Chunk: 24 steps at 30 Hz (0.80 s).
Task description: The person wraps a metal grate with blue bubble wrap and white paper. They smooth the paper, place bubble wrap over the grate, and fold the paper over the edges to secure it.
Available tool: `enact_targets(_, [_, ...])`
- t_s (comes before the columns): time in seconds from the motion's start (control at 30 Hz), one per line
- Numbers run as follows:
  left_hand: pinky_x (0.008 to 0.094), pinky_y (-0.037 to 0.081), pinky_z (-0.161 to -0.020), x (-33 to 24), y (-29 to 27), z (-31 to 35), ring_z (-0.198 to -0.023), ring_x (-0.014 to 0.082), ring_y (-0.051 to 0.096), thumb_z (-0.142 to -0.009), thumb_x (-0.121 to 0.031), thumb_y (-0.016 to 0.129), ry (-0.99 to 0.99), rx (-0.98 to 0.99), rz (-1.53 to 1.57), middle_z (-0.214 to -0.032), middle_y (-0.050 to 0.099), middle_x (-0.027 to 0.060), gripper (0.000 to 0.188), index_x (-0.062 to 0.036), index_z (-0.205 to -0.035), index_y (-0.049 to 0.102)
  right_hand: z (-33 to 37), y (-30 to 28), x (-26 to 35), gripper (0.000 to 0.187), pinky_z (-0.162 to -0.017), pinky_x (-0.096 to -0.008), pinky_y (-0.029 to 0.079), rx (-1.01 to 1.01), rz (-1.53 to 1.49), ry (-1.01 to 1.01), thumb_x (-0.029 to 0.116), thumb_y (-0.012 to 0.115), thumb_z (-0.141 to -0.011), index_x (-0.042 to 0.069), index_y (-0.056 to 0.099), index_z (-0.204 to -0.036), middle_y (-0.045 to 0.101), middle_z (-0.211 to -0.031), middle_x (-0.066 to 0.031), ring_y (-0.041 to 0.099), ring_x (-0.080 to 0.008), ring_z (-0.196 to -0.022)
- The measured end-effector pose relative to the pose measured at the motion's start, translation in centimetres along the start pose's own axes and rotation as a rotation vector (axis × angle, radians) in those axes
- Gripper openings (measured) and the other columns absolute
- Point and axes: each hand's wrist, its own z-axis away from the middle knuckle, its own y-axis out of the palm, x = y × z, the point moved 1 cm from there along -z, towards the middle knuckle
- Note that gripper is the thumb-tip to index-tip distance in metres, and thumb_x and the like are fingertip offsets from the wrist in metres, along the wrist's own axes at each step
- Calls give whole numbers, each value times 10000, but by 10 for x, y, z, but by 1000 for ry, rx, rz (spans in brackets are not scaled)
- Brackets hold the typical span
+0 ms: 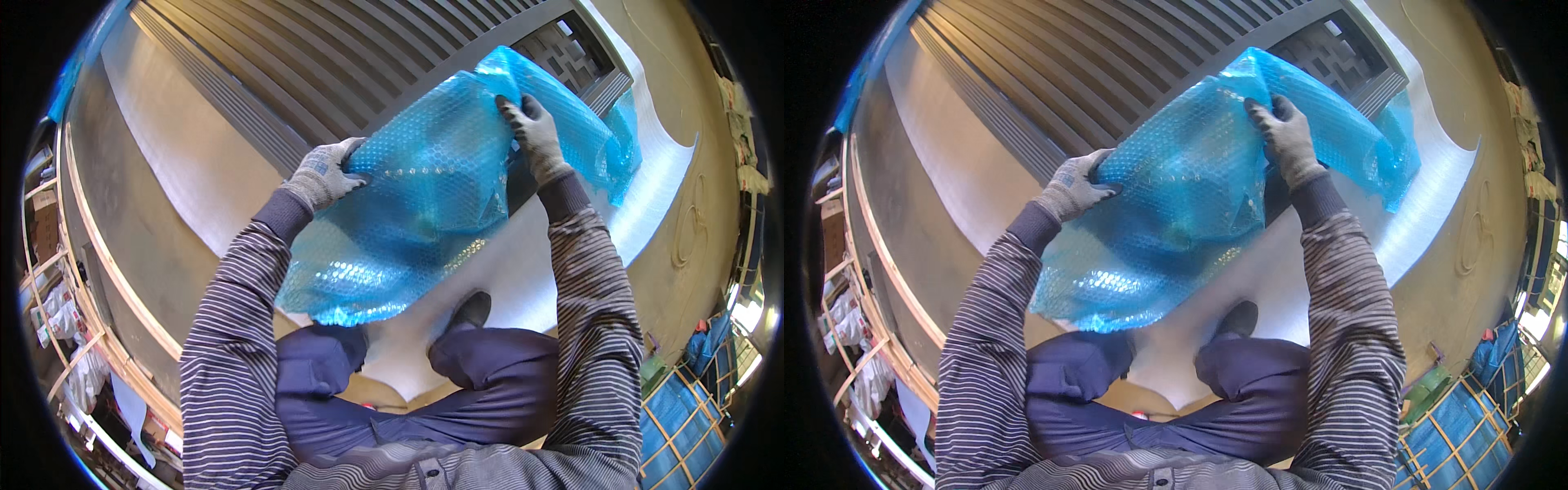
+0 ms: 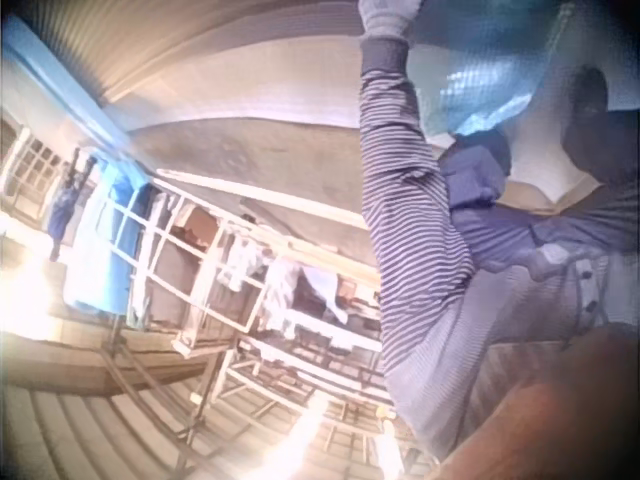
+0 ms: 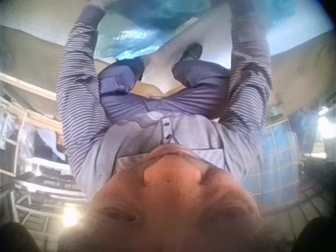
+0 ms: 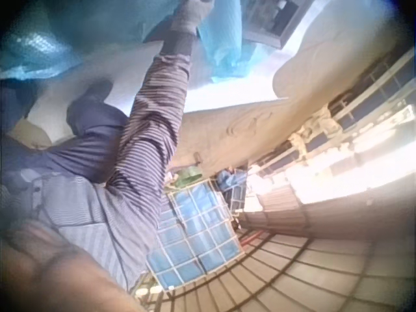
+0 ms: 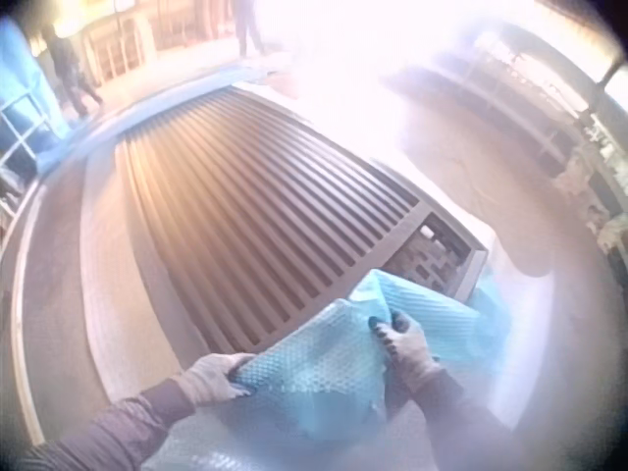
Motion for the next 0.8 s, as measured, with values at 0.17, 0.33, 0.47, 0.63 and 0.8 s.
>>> enact_targets(0.17, [433, 496, -1041, -20, -5, -13, -1189, 339, 642, -831, -296, 820, 84, 96, -307, -1236, 689, 196, 763, -79, -1478, 479, -28, 12, -24, 867, -1077, -419, 471, -12, 216, 153, 572, 748, -866, -49, 512, -1425, 621, -1314, -249, 602, -356, -1235])
enact_targets(0.33, [415, 477, -1105, -55, -36, -9, -1267, 352, 592, -765, -406, 865, -143, 41, -710, -1448, 537, 220, 1058, -85, -1590, 285, 0, 10, 30, 961, -1072, -458, 483, -278, 532, -21, 632, 728, -846, -41, 453, -1474, 585, -1338, -300, 570, -412, -1281])
enact_targets(0.47, [404, 531, -1006, -56, -56, 2, -1149, 324, 670, -767, -381, 858, -78, -24, -588, -1248, 673, 196, 896, -53, -1496, 453, 61, 35, 63, 887, -962, -473, 552, -128, 938, -580, 656, 712, -846, -33, 531, -1375, 627, -1245, -289, 647, -365, -1184])
enact_targets(0.63, [405, 530, -988, -55, -46, 3, -1100, 341, 684, -781, -369, 854, -111, 203, -649, -1186, 716, 153, 700, -10, -1331, 612, 94, 112, 52, 888, -966, -442, 547, 472, 1142, 9, 651, 714, -846, -57, 531, -1349, 671, -1218, -267, 700, -343, -1113])
enact_targets(0.8, [380, 596, -874, -68, -48, 17, -983, 308, 726, -822, -419, 829, -137, 164, -578, -1114, 734, 165, 669, 0, -1304, 629, 92, 147, 10, 961, -969, -458, 551, 304, 958, 122, 582, 787, -796, -80, 447, -1403, 647, -1249, -297, 683, -377, -1136])
